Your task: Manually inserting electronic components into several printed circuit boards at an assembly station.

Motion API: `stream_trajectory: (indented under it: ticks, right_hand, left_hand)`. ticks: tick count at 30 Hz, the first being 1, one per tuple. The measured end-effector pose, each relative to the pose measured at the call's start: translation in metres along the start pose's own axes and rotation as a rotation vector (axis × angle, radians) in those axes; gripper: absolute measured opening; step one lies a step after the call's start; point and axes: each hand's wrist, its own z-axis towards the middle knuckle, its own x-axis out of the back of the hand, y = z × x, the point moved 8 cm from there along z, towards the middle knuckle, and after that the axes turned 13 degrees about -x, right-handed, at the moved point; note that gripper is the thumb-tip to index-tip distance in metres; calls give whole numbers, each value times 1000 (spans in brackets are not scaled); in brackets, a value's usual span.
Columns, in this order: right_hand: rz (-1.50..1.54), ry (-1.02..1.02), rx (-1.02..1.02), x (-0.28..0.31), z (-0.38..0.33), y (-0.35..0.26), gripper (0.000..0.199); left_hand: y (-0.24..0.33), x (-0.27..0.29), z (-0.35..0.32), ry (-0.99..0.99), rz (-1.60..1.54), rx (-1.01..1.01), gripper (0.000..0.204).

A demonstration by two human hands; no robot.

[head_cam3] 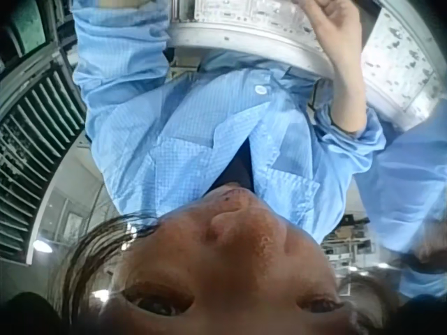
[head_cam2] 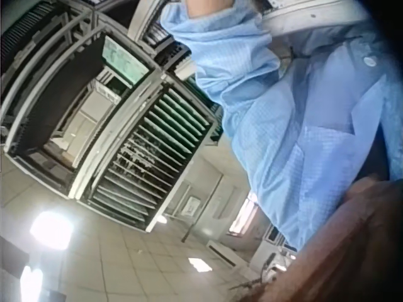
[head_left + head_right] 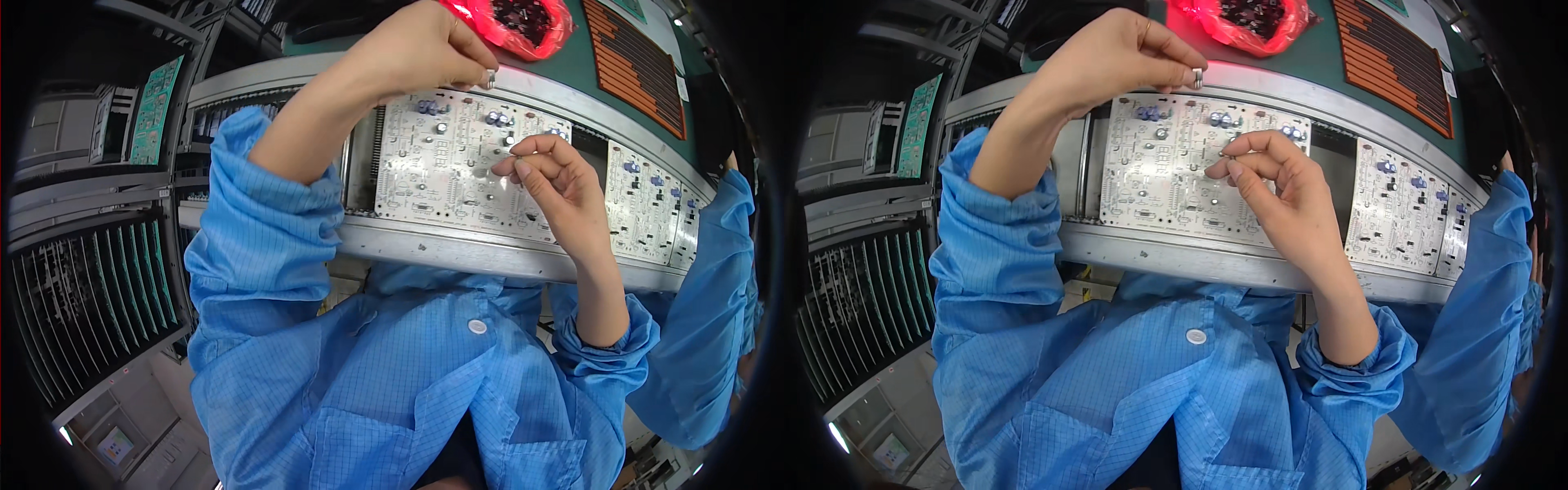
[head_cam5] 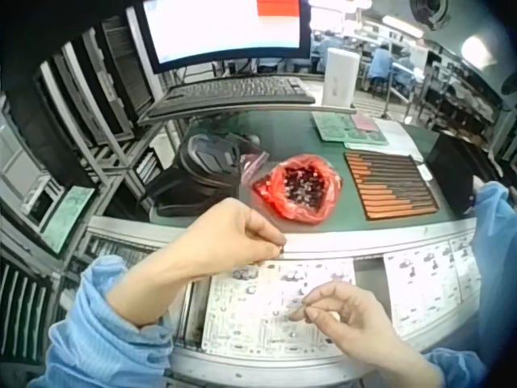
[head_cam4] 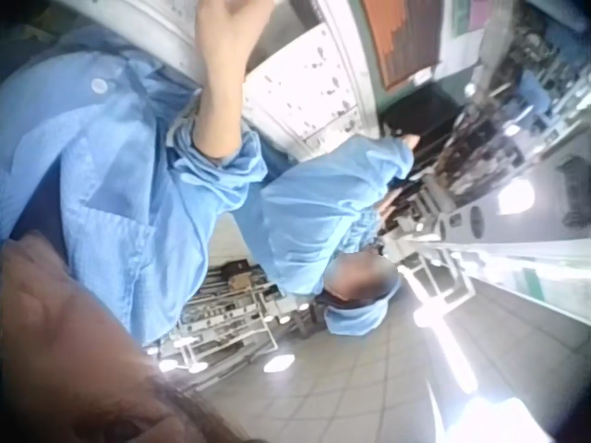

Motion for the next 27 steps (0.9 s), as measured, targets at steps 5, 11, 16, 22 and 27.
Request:
stream_trajectory:
  ticks: [5, 11, 16, 22, 27]
  right_hand:
    - [-49, 5, 0, -14, 12, -4, 17]
    - [-269, 121, 59, -23, 22, -14, 18]
    - [-830, 387, 309, -25, 28, -40, 16]
    - [-1077, 465, 468, -41, 42, -45, 15]
    - [-1070, 443, 432, -44, 52, -39, 16]
  left_hand:
    - [-23, 5, -34, -60, 86, 11, 25]
    - [-43, 9, -59, -18, 46, 67, 26]
    - [-56, 9, -70, 52, -86, 14, 23]
    - [-65, 0, -94, -6, -141, 143, 16]
    - [-72, -4, -110, 31, -197, 115, 18]
